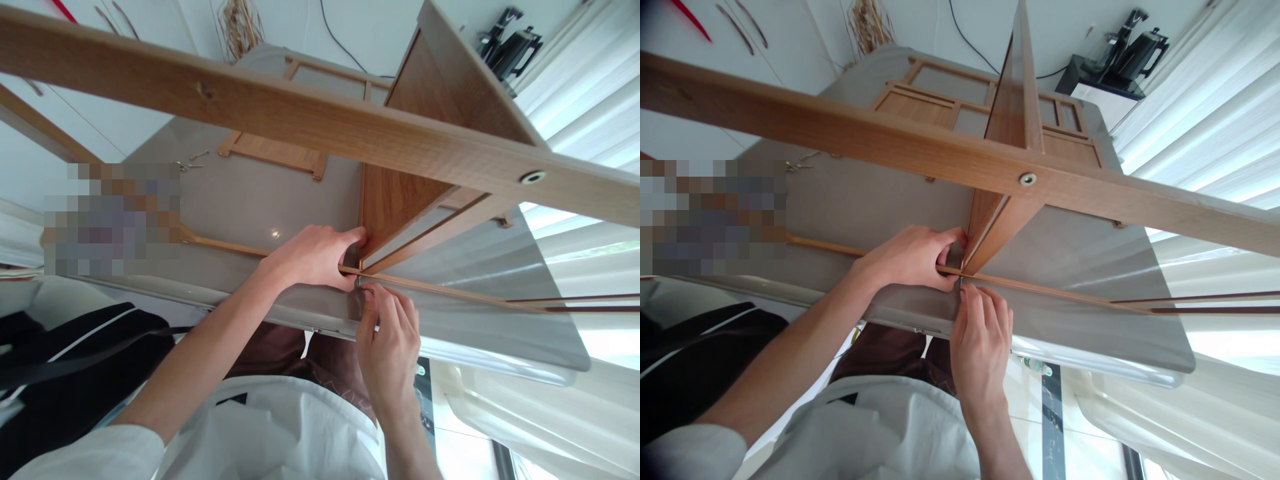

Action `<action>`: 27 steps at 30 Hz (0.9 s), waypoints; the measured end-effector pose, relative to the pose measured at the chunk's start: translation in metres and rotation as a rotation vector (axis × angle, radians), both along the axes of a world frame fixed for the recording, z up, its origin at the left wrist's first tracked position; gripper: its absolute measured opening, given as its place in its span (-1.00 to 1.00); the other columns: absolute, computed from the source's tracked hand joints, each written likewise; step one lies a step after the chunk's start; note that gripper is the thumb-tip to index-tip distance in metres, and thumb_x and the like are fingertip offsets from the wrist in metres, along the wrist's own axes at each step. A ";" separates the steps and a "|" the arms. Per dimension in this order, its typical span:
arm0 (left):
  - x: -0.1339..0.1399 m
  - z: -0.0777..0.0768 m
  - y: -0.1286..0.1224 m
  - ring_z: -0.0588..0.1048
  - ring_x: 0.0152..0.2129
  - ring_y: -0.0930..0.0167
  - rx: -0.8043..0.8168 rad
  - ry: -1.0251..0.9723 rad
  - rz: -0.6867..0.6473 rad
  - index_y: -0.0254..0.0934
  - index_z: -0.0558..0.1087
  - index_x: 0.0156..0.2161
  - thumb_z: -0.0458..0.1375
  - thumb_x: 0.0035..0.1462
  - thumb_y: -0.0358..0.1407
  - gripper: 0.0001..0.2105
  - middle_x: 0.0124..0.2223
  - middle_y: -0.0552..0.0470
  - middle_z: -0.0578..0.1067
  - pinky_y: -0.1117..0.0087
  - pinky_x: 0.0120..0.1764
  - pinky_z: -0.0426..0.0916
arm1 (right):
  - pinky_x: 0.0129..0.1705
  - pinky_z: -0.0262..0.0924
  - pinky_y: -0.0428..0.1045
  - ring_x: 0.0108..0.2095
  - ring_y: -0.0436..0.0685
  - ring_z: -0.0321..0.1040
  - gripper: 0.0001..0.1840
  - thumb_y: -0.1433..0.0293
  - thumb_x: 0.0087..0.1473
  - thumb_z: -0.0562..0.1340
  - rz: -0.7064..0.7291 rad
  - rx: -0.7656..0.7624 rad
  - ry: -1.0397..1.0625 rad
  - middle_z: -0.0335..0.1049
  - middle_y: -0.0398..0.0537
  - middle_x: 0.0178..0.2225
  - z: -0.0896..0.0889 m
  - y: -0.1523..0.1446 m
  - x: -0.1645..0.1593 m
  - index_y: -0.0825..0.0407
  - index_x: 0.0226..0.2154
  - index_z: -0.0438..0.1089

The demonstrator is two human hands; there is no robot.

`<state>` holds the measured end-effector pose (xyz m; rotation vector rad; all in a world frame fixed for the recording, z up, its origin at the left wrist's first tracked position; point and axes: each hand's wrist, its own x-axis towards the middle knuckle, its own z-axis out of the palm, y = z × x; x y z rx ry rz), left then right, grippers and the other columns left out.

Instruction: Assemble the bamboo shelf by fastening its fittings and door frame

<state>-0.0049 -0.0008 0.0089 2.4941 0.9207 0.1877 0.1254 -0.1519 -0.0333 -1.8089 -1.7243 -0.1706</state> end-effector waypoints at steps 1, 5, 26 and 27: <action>0.000 0.000 0.000 0.55 -0.48 0.33 0.000 0.000 0.000 -0.11 0.35 -0.06 0.27 -0.03 -0.10 -0.59 -0.41 0.20 0.58 0.35 -0.47 0.19 | -0.03 0.23 0.07 -0.09 0.18 0.38 -0.79 0.49 0.32 0.13 0.001 0.001 -0.003 0.53 -0.04 -0.23 0.000 0.000 0.000 0.01 -0.04 0.38; -0.001 -0.001 0.001 0.54 -0.49 0.33 0.000 -0.017 -0.017 -0.11 0.34 -0.05 0.26 -0.01 -0.09 -0.59 -0.41 0.20 0.58 0.34 -0.48 0.17 | -0.03 0.21 0.07 -0.08 0.18 0.38 -0.79 0.51 0.30 0.14 0.012 0.001 -0.070 0.53 -0.04 -0.22 0.003 0.001 -0.002 0.02 -0.05 0.38; 0.000 -0.003 0.000 0.54 -0.50 0.34 0.013 -0.024 -0.010 -0.11 0.34 -0.06 0.26 -0.03 -0.12 -0.59 -0.42 0.21 0.58 0.36 -0.47 0.18 | -0.10 0.22 -0.03 -0.18 0.08 0.41 -0.81 0.37 0.36 0.11 -0.075 -0.052 0.197 0.55 -0.13 -0.20 0.006 0.002 0.003 -0.03 -0.14 0.44; 0.000 -0.003 0.000 0.54 -0.50 0.34 0.012 -0.021 -0.009 -0.12 0.34 -0.06 0.27 -0.04 -0.13 -0.59 -0.42 0.20 0.58 0.36 -0.47 0.18 | -0.12 0.23 -0.04 -0.18 0.07 0.42 -0.81 0.34 0.36 0.11 -0.099 -0.064 0.249 0.54 -0.14 -0.19 0.005 0.002 0.003 -0.05 -0.15 0.44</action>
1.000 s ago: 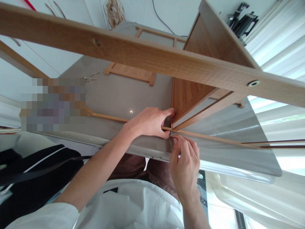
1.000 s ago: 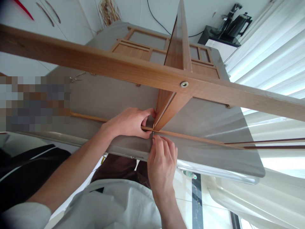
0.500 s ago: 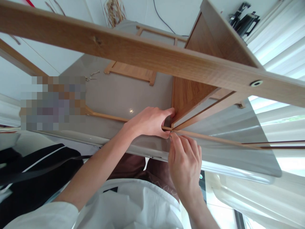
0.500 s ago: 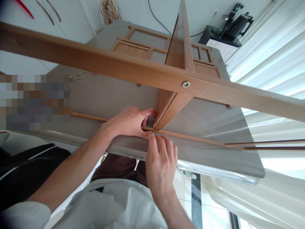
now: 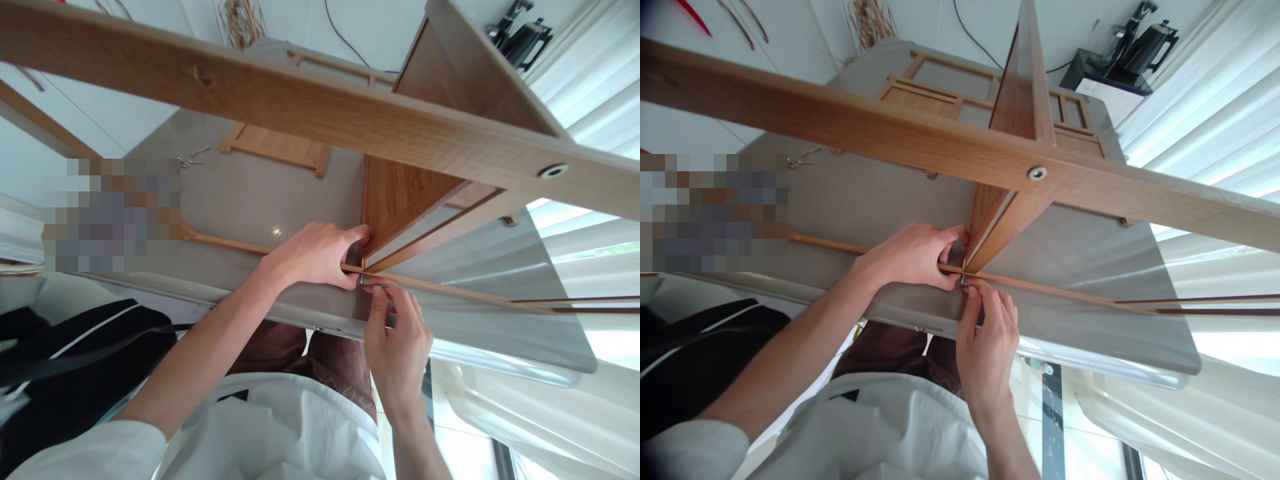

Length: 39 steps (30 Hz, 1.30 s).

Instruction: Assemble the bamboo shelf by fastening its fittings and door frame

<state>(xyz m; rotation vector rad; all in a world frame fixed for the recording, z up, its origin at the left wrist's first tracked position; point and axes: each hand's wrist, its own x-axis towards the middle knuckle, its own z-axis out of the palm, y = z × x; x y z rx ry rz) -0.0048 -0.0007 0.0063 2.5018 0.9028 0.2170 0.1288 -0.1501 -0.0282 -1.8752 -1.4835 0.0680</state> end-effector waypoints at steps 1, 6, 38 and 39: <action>0.000 0.000 0.000 0.54 -0.50 0.34 0.000 0.002 0.002 -0.12 0.34 -0.06 0.27 -0.05 -0.13 -0.58 -0.42 0.20 0.58 0.36 -0.47 0.18 | -0.13 0.24 -0.04 -0.18 0.07 0.43 -0.81 0.31 0.36 0.11 -0.025 -0.018 0.053 0.54 -0.15 -0.18 -0.001 0.000 0.000 -0.06 -0.15 0.44; 0.000 0.000 0.000 0.52 -0.52 0.35 0.016 -0.008 0.007 -0.11 0.34 -0.07 0.26 -0.06 -0.15 -0.60 -0.43 0.22 0.56 0.36 -0.47 0.17 | -0.20 0.26 -0.05 -0.22 0.07 0.46 -0.79 0.23 0.35 0.11 -0.099 -0.079 0.229 0.56 -0.14 -0.20 -0.003 -0.001 -0.001 -0.07 -0.15 0.42; -0.001 0.002 0.001 0.54 -0.50 0.33 -0.017 0.015 -0.002 -0.09 0.35 -0.04 0.25 -0.01 -0.08 -0.58 -0.40 0.19 0.58 0.36 -0.47 0.18 | -0.04 0.21 0.06 -0.08 0.17 0.41 -0.80 0.48 0.32 0.13 0.116 0.055 -0.271 0.55 -0.04 -0.20 -0.001 -0.001 -0.004 0.00 -0.06 0.40; -0.001 0.002 0.001 0.54 -0.49 0.33 -0.020 0.019 -0.002 -0.10 0.35 -0.03 0.26 -0.01 -0.07 -0.58 -0.40 0.19 0.58 0.35 -0.47 0.19 | -0.04 0.21 0.06 -0.08 0.17 0.41 -0.80 0.48 0.32 0.13 0.122 0.049 -0.288 0.55 -0.03 -0.19 0.000 0.000 -0.004 0.00 -0.06 0.40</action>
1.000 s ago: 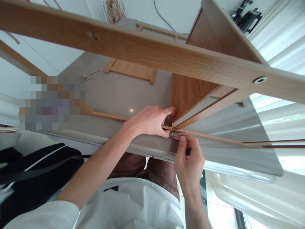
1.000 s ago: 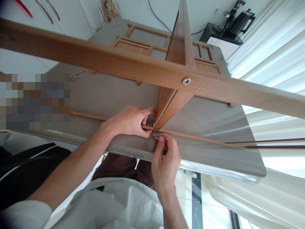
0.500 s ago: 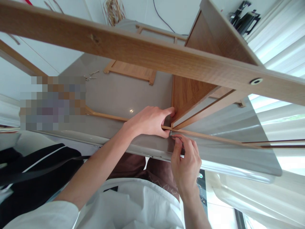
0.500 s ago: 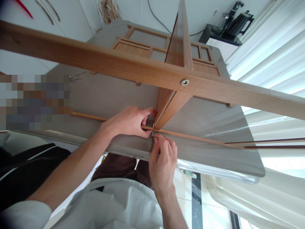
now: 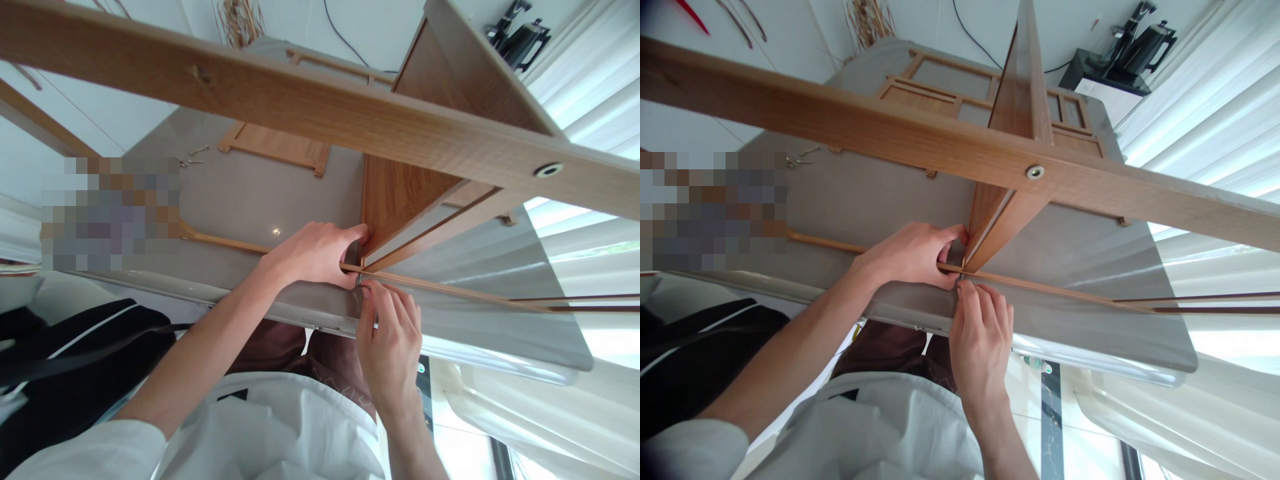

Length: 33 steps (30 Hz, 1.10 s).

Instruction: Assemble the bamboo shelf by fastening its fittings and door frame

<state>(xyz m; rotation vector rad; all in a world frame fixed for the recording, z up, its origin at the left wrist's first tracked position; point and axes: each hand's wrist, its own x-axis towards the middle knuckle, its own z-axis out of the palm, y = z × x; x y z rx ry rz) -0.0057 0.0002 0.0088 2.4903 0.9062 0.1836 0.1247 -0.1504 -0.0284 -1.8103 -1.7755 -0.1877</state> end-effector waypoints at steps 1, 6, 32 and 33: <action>0.000 0.000 0.000 0.55 -0.48 0.32 -0.003 0.004 0.001 -0.10 0.35 -0.03 0.26 -0.01 -0.06 -0.57 -0.40 0.18 0.58 0.35 -0.46 0.19 | -0.04 0.20 0.06 -0.08 0.18 0.41 -0.80 0.49 0.32 0.13 0.005 -0.002 -0.015 0.55 -0.03 -0.19 0.001 0.001 -0.001 0.00 -0.06 0.40; 0.000 0.001 0.000 0.56 -0.47 0.31 -0.012 0.008 0.004 -0.11 0.36 -0.02 0.26 0.00 -0.04 -0.56 -0.39 0.17 0.59 0.35 -0.45 0.21 | -0.08 0.19 0.04 -0.12 0.16 0.41 -0.81 0.48 0.33 0.12 -0.005 -0.005 0.002 0.55 -0.03 -0.20 0.004 0.004 -0.002 0.01 -0.06 0.40; 0.000 0.001 -0.001 0.56 -0.48 0.32 -0.001 0.001 0.011 -0.11 0.36 -0.03 0.25 0.00 -0.07 -0.58 -0.42 0.19 0.58 0.35 -0.46 0.20 | -0.14 0.13 0.02 -0.21 0.15 0.34 -0.75 0.38 0.39 0.03 -0.093 -0.121 0.109 0.52 -0.08 -0.26 0.015 0.004 0.000 0.01 -0.12 0.42; 0.000 0.001 -0.001 0.56 -0.49 0.32 0.000 -0.002 0.010 -0.11 0.36 -0.03 0.25 0.00 -0.07 -0.58 -0.42 0.19 0.58 0.35 -0.46 0.19 | -0.15 0.12 0.01 -0.22 0.14 0.34 -0.76 0.37 0.39 0.04 -0.093 -0.121 0.120 0.53 -0.09 -0.25 0.015 0.004 0.000 0.00 -0.13 0.42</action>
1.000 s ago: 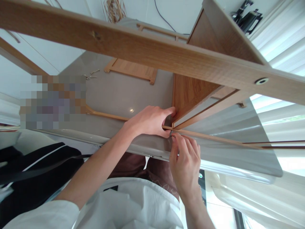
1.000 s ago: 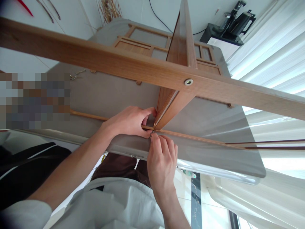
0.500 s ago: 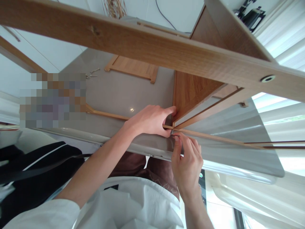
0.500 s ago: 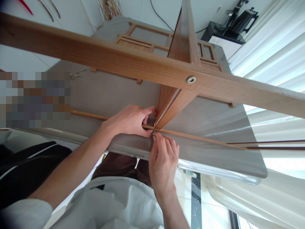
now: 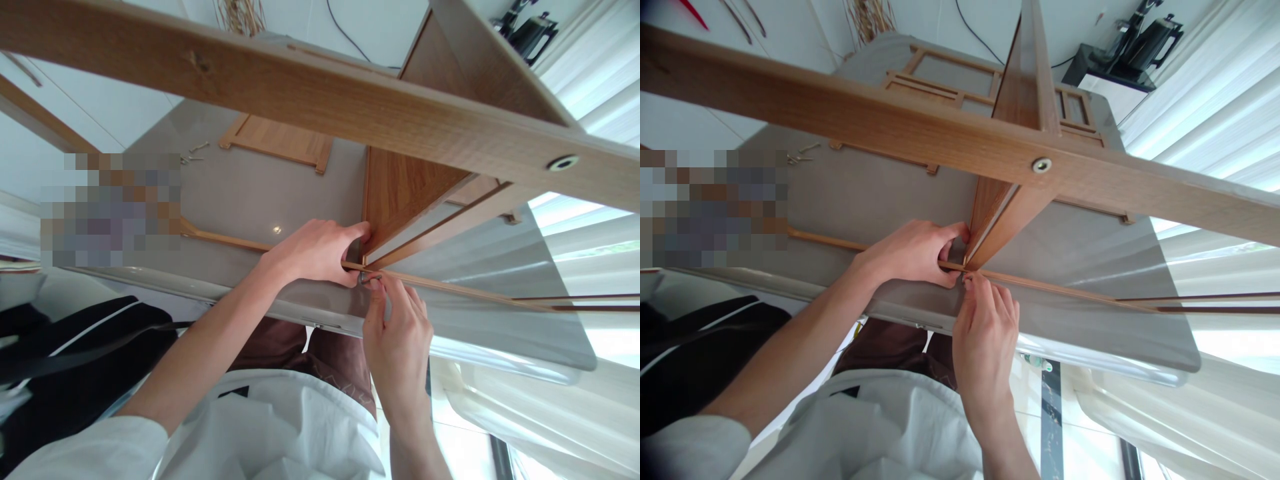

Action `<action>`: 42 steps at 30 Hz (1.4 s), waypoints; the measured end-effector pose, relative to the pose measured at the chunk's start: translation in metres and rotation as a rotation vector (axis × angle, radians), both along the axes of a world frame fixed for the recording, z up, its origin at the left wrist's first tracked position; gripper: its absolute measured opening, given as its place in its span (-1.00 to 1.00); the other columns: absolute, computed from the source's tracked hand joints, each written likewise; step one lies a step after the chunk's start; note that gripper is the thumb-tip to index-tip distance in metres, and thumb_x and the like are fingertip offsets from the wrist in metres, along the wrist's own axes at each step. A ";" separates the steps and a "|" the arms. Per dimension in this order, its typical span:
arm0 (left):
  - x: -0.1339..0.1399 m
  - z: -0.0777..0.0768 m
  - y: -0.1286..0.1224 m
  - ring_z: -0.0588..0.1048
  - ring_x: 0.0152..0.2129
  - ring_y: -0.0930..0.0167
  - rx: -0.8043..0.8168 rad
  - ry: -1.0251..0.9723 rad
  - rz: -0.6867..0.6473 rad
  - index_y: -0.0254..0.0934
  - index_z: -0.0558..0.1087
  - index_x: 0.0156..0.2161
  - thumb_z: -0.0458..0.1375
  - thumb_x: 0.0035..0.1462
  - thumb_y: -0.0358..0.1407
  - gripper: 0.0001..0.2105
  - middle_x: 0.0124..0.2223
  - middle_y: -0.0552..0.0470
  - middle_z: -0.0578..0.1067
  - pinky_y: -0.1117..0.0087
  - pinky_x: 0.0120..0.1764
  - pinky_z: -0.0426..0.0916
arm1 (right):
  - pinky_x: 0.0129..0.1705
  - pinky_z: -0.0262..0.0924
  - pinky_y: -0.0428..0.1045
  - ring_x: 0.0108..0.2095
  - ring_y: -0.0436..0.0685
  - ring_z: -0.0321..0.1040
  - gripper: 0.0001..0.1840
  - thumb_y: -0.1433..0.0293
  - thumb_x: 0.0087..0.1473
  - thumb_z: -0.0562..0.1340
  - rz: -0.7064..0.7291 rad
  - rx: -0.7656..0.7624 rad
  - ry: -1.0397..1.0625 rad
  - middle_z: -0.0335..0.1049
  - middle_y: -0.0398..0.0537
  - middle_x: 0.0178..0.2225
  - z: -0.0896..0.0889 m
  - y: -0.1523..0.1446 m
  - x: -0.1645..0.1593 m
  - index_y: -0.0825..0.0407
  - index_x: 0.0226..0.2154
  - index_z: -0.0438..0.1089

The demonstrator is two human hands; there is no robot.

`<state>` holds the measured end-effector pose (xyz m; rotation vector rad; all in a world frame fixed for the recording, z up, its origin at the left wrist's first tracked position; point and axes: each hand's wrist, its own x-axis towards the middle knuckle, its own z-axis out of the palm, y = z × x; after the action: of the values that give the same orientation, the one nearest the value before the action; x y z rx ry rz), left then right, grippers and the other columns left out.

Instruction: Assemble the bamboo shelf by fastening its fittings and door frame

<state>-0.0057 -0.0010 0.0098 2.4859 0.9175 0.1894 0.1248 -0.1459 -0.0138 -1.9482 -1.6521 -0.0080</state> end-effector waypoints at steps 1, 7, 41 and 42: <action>0.000 0.000 0.000 0.56 -0.49 0.32 0.002 -0.004 -0.002 -0.11 0.36 -0.03 0.25 0.00 -0.08 -0.58 -0.42 0.19 0.58 0.35 -0.47 0.19 | -0.15 0.12 0.00 -0.22 0.13 0.35 -0.76 0.37 0.39 0.04 -0.002 0.003 0.013 0.53 -0.10 -0.24 0.000 0.000 0.000 -0.01 -0.14 0.42; 0.000 0.000 0.000 0.56 -0.48 0.31 0.007 -0.006 -0.007 -0.11 0.35 -0.03 0.25 -0.01 -0.10 -0.58 -0.42 0.18 0.58 0.35 -0.46 0.19 | -0.17 0.14 -0.02 -0.21 0.11 0.39 -0.76 0.33 0.38 0.06 -0.036 0.013 0.074 0.54 -0.11 -0.23 -0.002 0.001 0.000 -0.03 -0.16 0.44; 0.001 -0.001 -0.001 0.53 -0.51 0.34 0.025 -0.011 0.008 -0.11 0.36 -0.06 0.27 -0.05 -0.14 -0.59 -0.43 0.20 0.57 0.36 -0.47 0.16 | -0.26 0.24 -0.09 -0.26 0.04 0.44 -0.75 0.18 0.31 0.13 -0.171 -0.050 0.483 0.55 -0.13 -0.22 -0.006 -0.006 0.006 -0.06 -0.18 0.44; 0.001 -0.001 -0.001 0.53 -0.51 0.34 0.025 -0.012 0.007 -0.11 0.36 -0.06 0.26 -0.05 -0.14 -0.59 -0.43 0.21 0.57 0.36 -0.48 0.16 | -0.25 0.24 -0.09 -0.24 0.04 0.44 -0.75 0.18 0.31 0.13 -0.159 -0.048 0.488 0.55 -0.12 -0.21 -0.006 -0.006 0.008 -0.06 -0.18 0.44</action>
<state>-0.0045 -0.0018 0.0089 2.5023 0.9240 0.2193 0.1326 -0.1519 -0.0193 -1.9179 -1.1867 0.4157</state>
